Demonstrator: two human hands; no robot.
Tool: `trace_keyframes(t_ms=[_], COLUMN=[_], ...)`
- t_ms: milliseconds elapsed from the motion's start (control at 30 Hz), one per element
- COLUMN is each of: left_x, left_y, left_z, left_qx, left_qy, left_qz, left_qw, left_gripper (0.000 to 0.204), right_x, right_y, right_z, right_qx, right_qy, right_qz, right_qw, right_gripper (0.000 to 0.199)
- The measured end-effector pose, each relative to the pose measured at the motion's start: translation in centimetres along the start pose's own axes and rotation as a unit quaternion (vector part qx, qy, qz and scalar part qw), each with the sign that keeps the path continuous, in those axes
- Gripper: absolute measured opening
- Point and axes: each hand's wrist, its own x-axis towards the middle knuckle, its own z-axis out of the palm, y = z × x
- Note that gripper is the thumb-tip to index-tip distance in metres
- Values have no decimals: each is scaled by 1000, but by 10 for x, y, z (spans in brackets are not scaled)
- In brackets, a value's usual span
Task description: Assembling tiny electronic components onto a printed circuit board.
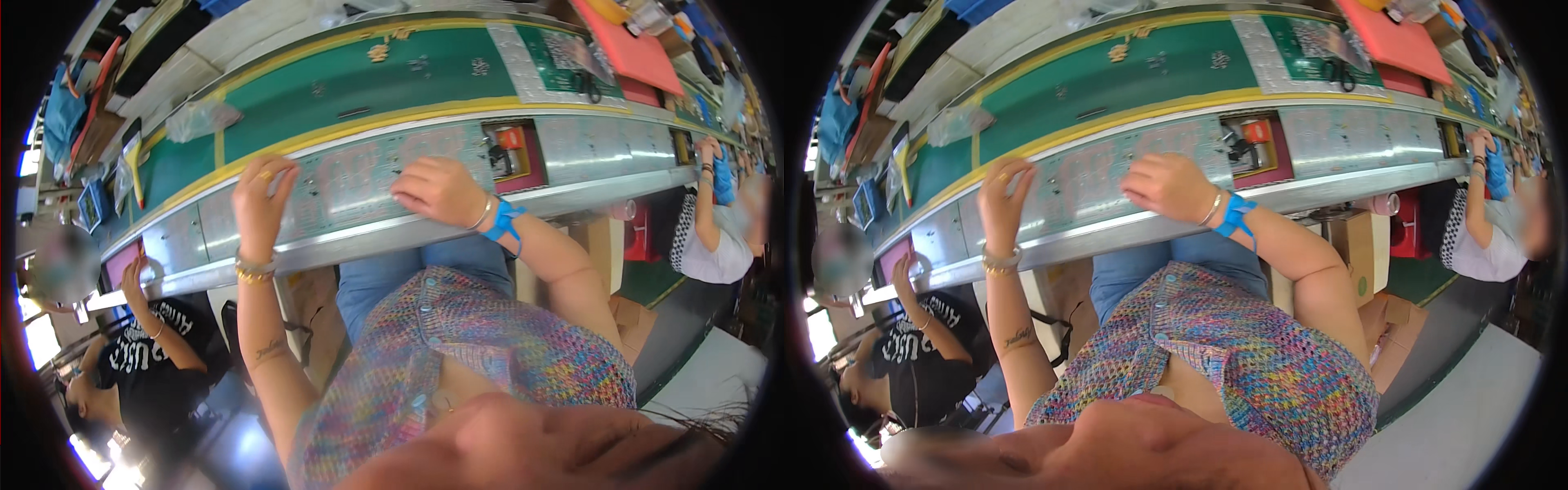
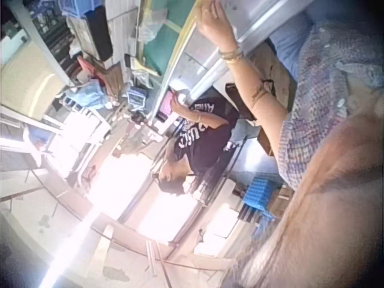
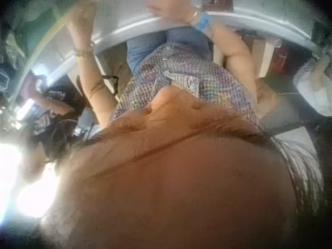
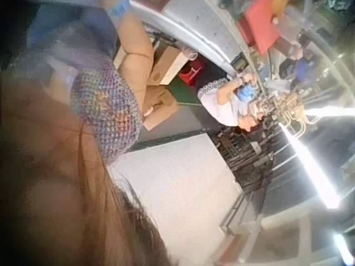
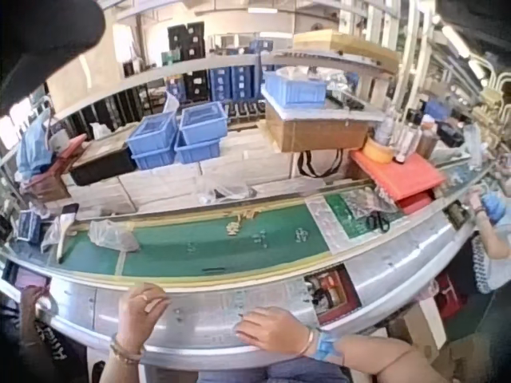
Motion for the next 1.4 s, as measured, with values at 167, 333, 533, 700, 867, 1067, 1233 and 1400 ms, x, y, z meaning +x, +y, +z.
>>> trace_keyframes(t_ms=[167,333,533,700,867,1067,1233,1400], left_x=[80,136,148,126,121,111,109,110], left_y=[47,64,69,56,58,63,62,66], left_z=[96,181,204,161,146,158,160,159], left_qx=[-168,-141,-63,-72,-96,-123,-111,-90], left_qy=[-132,-105,-118,-146,-164,-167,-153,-159], left_qz=[72,116,170,175,112,97,73,116], left_qw=[974,978,976,971,975,974,979,976], left_gripper=[12,14,15,15,14,8,9,11], right_x=[1,-6,-21,-20,-3,13,18,17], right_y=[8,58,87,93,108,118,123,123], right_z=[-30,-71,-84,-86,-79,-62,-49,-47], right_qx=[-68,-114,-69,-81,-102,-72,-99,-122], right_qy=[17,80,90,71,66,44,44,28], right_qz=[6,153,232,242,204,189,169,176], right_qw=[998,979,966,964,971,978,980,976], right_gripper=[6,6,8,7,7,7,7,6])
